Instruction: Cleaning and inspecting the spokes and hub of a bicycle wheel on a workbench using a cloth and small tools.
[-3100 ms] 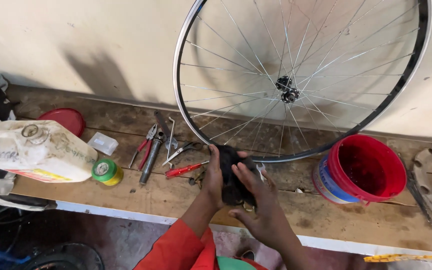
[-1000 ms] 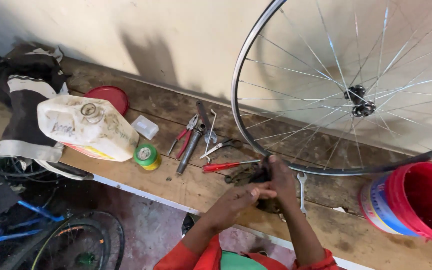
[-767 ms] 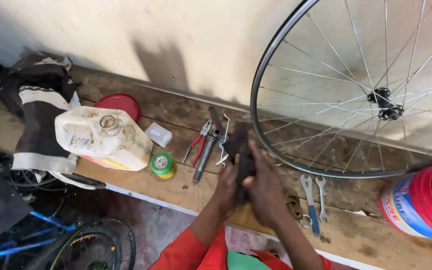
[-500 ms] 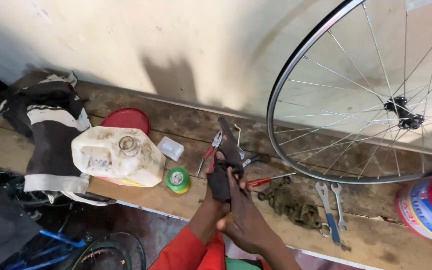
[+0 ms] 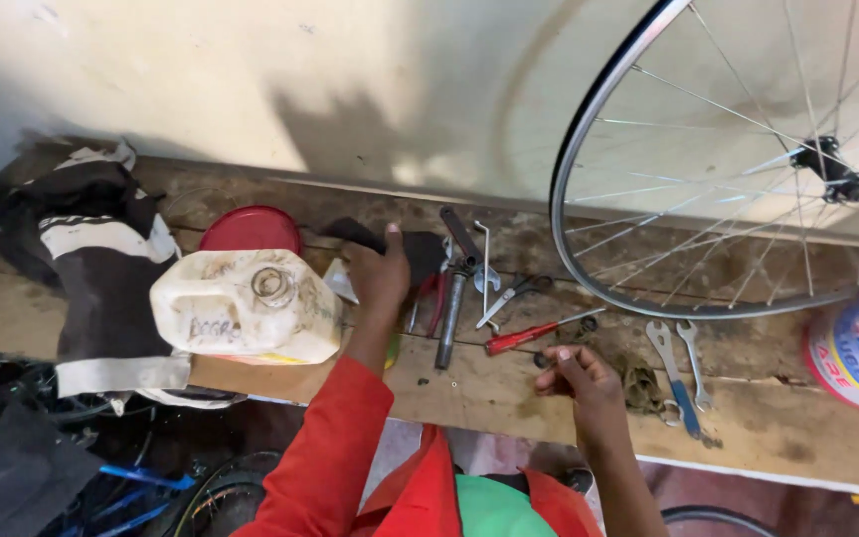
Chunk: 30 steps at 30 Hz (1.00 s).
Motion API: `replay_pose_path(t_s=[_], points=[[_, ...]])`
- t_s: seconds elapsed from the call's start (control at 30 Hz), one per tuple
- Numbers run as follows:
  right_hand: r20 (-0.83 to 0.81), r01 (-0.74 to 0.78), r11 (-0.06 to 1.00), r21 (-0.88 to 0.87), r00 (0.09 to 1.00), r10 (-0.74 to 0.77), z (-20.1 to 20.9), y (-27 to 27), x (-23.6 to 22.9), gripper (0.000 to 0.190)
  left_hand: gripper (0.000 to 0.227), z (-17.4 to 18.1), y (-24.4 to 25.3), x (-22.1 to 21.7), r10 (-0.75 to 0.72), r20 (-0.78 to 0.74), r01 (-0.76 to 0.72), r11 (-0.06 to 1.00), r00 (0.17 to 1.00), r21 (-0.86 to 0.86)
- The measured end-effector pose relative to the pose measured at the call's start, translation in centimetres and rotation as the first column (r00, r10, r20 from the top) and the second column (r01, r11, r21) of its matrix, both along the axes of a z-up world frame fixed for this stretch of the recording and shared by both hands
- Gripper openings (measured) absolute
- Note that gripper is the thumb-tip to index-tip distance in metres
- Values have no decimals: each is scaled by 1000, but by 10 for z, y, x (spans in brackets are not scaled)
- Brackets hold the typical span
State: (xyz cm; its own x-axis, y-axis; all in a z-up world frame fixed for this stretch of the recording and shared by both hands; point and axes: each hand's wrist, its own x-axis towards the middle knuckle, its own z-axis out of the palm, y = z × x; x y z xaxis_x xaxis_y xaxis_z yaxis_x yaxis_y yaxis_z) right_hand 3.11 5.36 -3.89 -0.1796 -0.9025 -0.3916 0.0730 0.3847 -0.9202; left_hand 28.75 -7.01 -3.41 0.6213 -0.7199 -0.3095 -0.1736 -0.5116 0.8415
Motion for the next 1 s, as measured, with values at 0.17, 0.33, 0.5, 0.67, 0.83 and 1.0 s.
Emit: replay_pose_path(t_s=[0.17,0.33,0.5,0.67,0.83,1.0], points=[[-96,-21,1000,15,995,23,-8,9,-27,29,93,-4,20,-48,-59,196,69,997,979,-43],[-70,178,978,-105,980,-186,-8,18,-64,19,29,-45,55,-118,-296,357,457,688,886,-563],[-117,330,927,-177,928,-353,-35,20,-125,17,24,2,73,-155,-770,8,769,635,637,-73],[-121,393,901,-183,900,-418,-23,24,-156,45,30,-34,65,-184,-706,51,707,707,707,-9],[-180,115,982,-152,973,-142,-15,13,-186,28,32,-64,64,-211,-640,19,640,768,768,21],[-347,-96,995,9,933,93,-10,-1,-209,14,43,-48,92,-230,-532,239,540,841,812,34]])
